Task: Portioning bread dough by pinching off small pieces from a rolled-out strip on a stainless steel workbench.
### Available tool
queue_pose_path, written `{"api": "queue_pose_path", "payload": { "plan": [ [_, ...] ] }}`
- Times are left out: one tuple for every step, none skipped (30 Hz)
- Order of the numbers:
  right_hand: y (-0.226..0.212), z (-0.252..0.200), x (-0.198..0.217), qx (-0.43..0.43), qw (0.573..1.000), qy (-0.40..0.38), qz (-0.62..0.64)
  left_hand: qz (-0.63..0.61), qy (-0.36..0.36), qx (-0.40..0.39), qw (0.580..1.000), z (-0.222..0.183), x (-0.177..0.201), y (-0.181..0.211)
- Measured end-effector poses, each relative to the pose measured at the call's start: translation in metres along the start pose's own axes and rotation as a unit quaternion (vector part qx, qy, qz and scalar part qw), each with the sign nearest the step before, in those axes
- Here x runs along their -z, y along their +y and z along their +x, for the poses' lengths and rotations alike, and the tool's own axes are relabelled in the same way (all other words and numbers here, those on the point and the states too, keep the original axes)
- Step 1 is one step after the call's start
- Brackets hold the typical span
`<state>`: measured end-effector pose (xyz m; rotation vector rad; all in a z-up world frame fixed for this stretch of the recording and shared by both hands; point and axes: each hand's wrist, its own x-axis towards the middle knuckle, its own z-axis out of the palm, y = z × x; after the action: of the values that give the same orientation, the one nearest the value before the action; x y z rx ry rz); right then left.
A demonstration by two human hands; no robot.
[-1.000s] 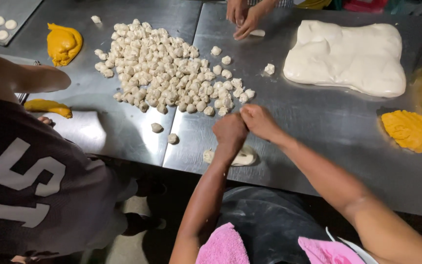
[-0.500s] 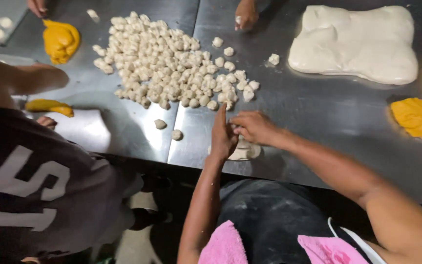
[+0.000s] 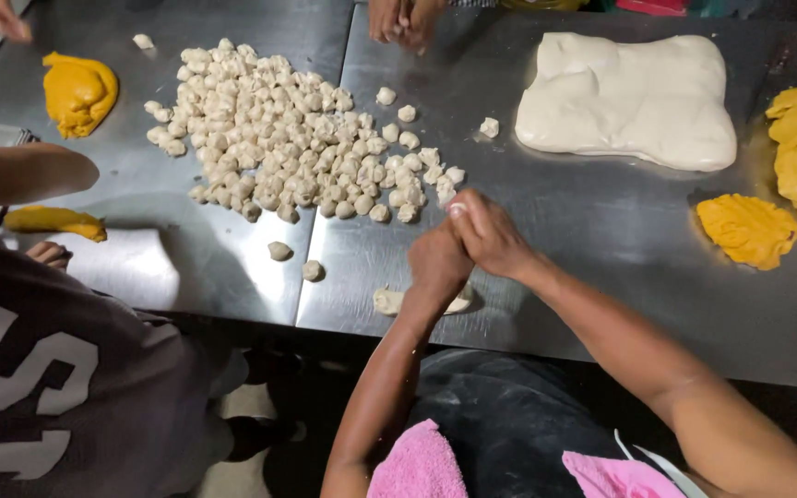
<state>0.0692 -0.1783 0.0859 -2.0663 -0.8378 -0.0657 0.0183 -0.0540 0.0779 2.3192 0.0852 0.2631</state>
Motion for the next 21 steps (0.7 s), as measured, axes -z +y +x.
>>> {"api": "queue_pose_path", "payload": {
  "plan": [
    [-0.005, 0.001, 0.002, 0.001, 1.0, -0.003, 0.0, -0.001, 0.001, 0.002, 1.0, 0.0, 0.0, 0.002],
    [-0.009, 0.004, 0.004, -0.009, 1.0, 0.006, 0.005, 0.017, -0.003, 0.024, 1.0, 0.002, 0.002, 0.005],
    [-0.014, 0.007, 0.006, -0.018, 1.0, 0.015, 0.011, 0.034, -0.006, 0.047, 0.998, 0.004, 0.004, 0.007],
    [-0.011, 0.006, 0.0, -0.016, 1.0, 0.014, 0.012, 0.035, -0.004, 0.048, 0.998, 0.004, -0.001, 0.0],
    [-0.007, 0.006, -0.005, -0.052, 0.999, 0.006, -0.007, 0.071, -0.006, 0.048, 0.996, 0.005, -0.006, -0.007],
    [-0.004, 0.006, -0.009, -0.089, 0.996, 0.0, -0.027, 0.106, -0.008, 0.048, 0.993, 0.006, -0.011, -0.013],
    [0.006, 0.006, -0.016, -0.087, 0.996, -0.001, -0.026, 0.107, -0.007, 0.048, 0.993, 0.007, -0.008, -0.013],
    [0.016, 0.004, -0.025, -0.105, 0.993, 0.001, -0.045, 0.126, -0.006, 0.059, 0.99, 0.007, -0.005, -0.014],
    [0.026, 0.003, -0.033, -0.124, 0.99, 0.003, -0.063, 0.144, -0.005, 0.07, 0.987, 0.007, -0.002, -0.015],
    [0.028, 0.001, -0.038, -0.122, 0.991, 0.001, -0.062, 0.146, -0.003, 0.073, 0.987, 0.008, -0.006, -0.026],
    [0.03, -0.001, -0.042, -0.16, 0.986, -0.041, -0.016, 0.176, -0.043, 0.079, 0.98, 0.01, -0.009, -0.037],
    [0.033, -0.003, -0.045, -0.198, 0.976, -0.082, 0.028, 0.203, -0.082, 0.083, 0.972, 0.011, -0.013, -0.047],
    [0.029, -0.015, -0.048, -0.196, 0.977, -0.084, 0.027, 0.203, -0.079, 0.085, 0.972, 0.011, -0.022, -0.082],
    [0.025, -0.024, -0.051, -0.005, 0.977, -0.206, 0.044, 0.192, -0.043, 0.112, 0.974, 0.012, -0.029, -0.116],
    [0.022, -0.034, -0.052, 0.185, 0.928, -0.319, 0.059, 0.182, -0.006, 0.138, 0.974, 0.014, -0.037, -0.15],
    [-0.009, -0.034, -0.044, 0.187, 0.927, -0.319, 0.058, 0.183, -0.004, 0.138, 0.973, 0.009, -0.033, -0.157],
    [-0.041, -0.034, -0.035, 0.181, 0.939, -0.285, 0.069, 0.144, 0.005, 0.169, 0.975, 0.005, -0.03, -0.163],
    [-0.073, -0.036, -0.026, 0.17, 0.952, -0.241, 0.079, 0.109, 0.008, 0.19, 0.976, 0.005, -0.025, -0.17],
    [-0.056, -0.013, -0.023, 0.169, 0.955, -0.231, 0.079, 0.115, 0.004, 0.182, 0.977, 0.013, -0.029, -0.171],
    [-0.041, -0.001, -0.023, 0.151, 0.977, -0.15, -0.024, 0.067, 0.035, 0.113, 0.991, 0.005, -0.035, -0.173],
    [-0.027, 0.012, -0.024, 0.13, 0.981, -0.068, -0.128, 0.019, 0.066, 0.045, 0.997, -0.003, -0.041, -0.177]
  ]
}}
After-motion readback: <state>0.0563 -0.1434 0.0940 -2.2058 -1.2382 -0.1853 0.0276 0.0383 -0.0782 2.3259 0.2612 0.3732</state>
